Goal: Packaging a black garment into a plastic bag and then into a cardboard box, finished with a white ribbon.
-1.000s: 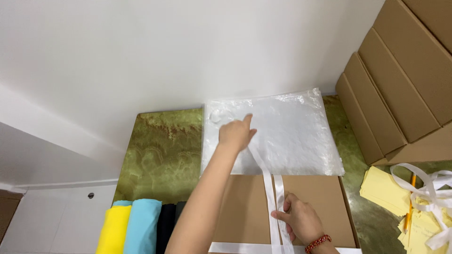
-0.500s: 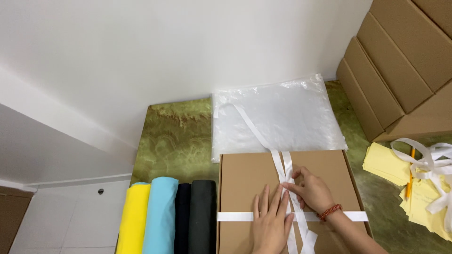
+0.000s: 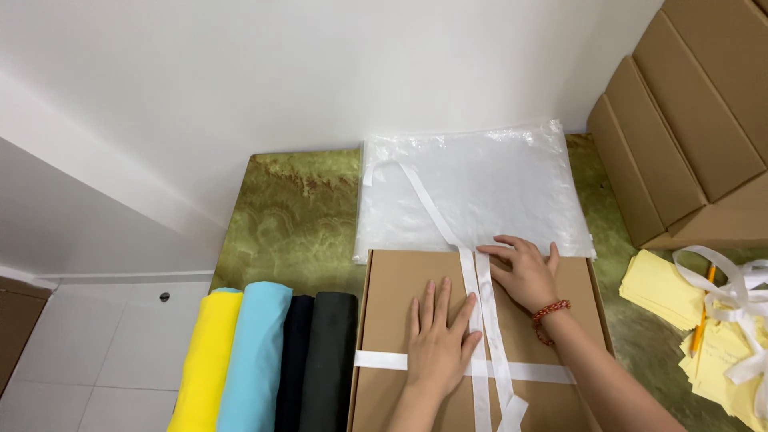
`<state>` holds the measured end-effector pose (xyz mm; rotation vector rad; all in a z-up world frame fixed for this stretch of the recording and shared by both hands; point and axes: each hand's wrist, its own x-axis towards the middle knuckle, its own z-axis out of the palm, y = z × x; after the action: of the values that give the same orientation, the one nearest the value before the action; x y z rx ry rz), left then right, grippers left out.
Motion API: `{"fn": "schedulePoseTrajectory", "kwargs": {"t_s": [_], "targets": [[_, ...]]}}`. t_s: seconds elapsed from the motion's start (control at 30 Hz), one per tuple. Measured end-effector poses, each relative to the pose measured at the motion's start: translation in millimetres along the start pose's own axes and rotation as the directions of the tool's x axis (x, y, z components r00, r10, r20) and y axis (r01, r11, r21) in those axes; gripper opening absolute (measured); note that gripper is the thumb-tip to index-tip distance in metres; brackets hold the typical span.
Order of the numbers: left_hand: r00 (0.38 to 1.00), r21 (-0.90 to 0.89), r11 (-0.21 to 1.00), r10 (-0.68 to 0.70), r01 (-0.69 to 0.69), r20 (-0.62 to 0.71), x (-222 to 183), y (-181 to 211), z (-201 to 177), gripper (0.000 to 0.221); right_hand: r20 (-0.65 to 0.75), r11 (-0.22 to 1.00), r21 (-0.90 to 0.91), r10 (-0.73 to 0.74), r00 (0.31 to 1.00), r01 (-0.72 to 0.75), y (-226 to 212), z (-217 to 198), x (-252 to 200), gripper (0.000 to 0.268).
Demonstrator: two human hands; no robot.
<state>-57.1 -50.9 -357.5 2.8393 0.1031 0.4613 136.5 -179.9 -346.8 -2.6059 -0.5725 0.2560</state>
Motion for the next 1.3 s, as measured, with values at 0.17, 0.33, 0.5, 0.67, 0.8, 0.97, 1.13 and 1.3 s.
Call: {"fn": "schedulePoseTrajectory", "kwargs": {"t_s": [0.17, 0.33, 0.5, 0.67, 0.8, 0.97, 1.13, 1.3], "targets": [[0.999, -0.005, 1.0, -0.018, 0.019, 0.03, 11.7, -0.3, -8.7, 0.059, -0.301, 0.995, 0.086, -0.02, 0.953, 0.048, 5.5, 38.2, 12.9, 0.016], [0.998, -0.014, 1.0, -0.009, 0.01, 0.061, 17.7, -2.0, -12.4, 0.061, -0.466, 0.979, 0.084, -0.128, 0.876, 0.188, 8.8, 51.7, 17.0, 0.012], [0.999, -0.046, 0.999, -0.003, 0.005, 0.053, 16.2, -2.2, -13.9, 0.057, -0.627, 0.885, 0.076, -0.316, 0.712, 0.46, -3.8, 39.9, 10.9, 0.02], [0.998, -0.045, 0.999, -0.004, 0.007, 0.056, 16.3, -1.1, -17.2, 0.055, -0.704, 0.832, -0.007, -0.398, 0.588, 0.555, -23.6, 20.6, 1.9, 0.021], [0.999, -0.101, 0.995, -0.009, 0.014, 0.051, 16.5, 1.1, -22.6, 0.055, -0.732, 0.812, 0.004, -0.395, 0.555, 0.583, -33.2, 9.3, -7.1, 0.018], [0.998, -0.099, 0.995, -0.015, 0.021, 0.064, 19.9, -0.9, -20.7, 0.056, -0.711, 0.76, 0.031, -0.44, 0.549, 0.649, -35.3, 6.4, -8.5, 0.02], [0.994, -0.132, 0.99, -0.036, 0.049, 0.101, 21.2, -4.2, -10.3, 0.059, -0.608, 0.707, 0.316, -0.361, 0.707, 0.633, -47.9, -6.0, -36.1, 0.017], [0.859, -0.11, 0.967, -0.149, 0.231, 0.49, 34.7, 3.3, -39.1, 0.059, -0.238, 0.652, 0.733, -0.02, 0.971, 0.193, -69.2, -19.0, -93.5, 0.022]]}}
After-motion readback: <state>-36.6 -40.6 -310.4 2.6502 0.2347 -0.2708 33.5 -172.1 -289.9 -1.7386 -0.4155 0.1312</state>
